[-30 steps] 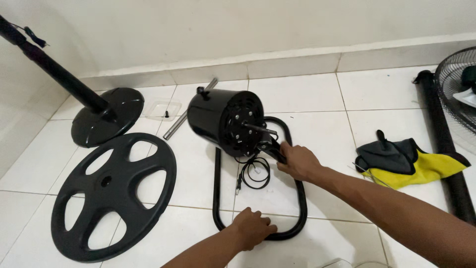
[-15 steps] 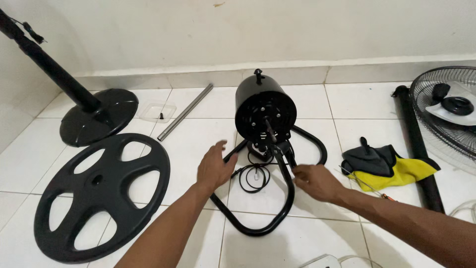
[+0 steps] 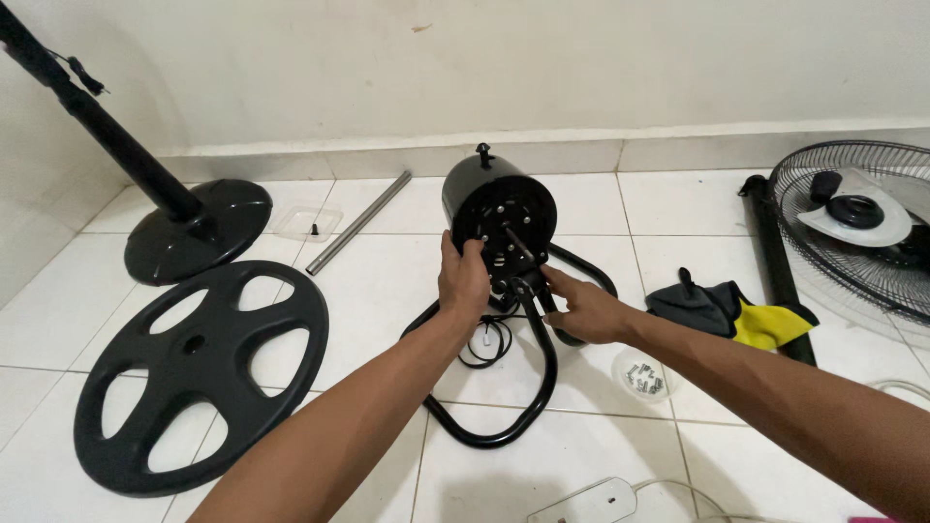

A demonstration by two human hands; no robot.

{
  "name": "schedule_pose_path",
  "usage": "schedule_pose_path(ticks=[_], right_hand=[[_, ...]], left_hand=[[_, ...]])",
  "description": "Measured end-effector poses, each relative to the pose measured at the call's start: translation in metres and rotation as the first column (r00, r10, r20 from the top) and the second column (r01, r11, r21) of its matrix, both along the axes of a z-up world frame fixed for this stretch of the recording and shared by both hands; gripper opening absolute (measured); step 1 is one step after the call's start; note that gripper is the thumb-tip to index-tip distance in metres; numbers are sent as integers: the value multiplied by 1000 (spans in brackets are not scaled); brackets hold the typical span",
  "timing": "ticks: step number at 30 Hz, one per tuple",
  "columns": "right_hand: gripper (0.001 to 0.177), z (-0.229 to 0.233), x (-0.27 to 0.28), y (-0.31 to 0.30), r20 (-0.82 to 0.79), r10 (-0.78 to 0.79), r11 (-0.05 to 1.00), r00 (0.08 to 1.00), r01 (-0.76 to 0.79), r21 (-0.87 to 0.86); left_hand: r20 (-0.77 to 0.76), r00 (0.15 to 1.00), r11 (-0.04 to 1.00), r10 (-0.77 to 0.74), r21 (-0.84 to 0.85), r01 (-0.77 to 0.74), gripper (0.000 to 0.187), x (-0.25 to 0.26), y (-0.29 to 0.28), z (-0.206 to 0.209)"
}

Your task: The person assembles an electric fan on a tiled floor. They use a screwdriver to secure the motor to the base, then attach the fan blades and the front grille.

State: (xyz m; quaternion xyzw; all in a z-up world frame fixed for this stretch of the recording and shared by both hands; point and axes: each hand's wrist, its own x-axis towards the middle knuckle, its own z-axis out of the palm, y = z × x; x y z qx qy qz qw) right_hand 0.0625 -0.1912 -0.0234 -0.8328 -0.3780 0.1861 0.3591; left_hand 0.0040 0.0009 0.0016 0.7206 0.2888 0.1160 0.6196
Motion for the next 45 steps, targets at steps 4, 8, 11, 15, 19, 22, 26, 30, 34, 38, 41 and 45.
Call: schedule_pose_path(ticks=[4, 8, 11, 15, 19, 22, 26, 30, 34, 38, 41, 45], right_hand=[[78, 2, 9, 3, -135, -211, 976, 968, 217, 34], [47, 19, 21, 10, -86, -301, 942, 950, 311, 131], [46, 32, 28, 14, -3, -392, 919, 920, 392, 38], [64, 44, 36, 24, 95, -468, 871, 879, 477, -122], [62, 51, 40, 33, 198, -361, 908, 911, 295, 297], [70, 61, 46, 42, 163, -303, 927, 939, 251, 279], [66, 67, 51, 49, 97, -257, 945, 962, 229, 234], [63, 67, 57, 51, 121, -269, 940, 956, 233, 250], [61, 68, 68, 57, 102, -274, 951, 956, 254, 180], [61, 68, 70, 62, 115, -277, 955, 954, 260, 144], [61, 68, 69, 60, 152, -251, 960, 956, 225, 169], [65, 64, 60, 47, 67, -185, 967, 980, 169, 190]], left_hand=[[104, 993, 982, -55, 187, 35, 65, 4, 24, -4], [120, 993, 966, -12, 256, -19, 59, 10, 34, -1], [35, 999, 974, 33, 223, -40, 56, 7, 31, 4], [93, 995, 948, 22, 315, -51, 58, 4, 32, 10], [103, 993, 948, -59, 316, 24, 76, 7, 49, 2], [288, 932, 943, -219, 309, 126, 94, 22, 65, -2], [363, 869, 942, -336, 121, 313, 117, 43, 75, 4], [241, 918, 933, -315, -101, 346, 115, 58, 73, 5], [332, 906, 950, -265, -73, 304, 113, 65, 74, -3], [306, 920, 957, -246, -73, 281, 113, 64, 78, -7], [273, 929, 958, -248, -75, 278, 113, 60, 76, -1], [204, 946, 958, -254, -83, 275, 113, 48, 69, 10]])
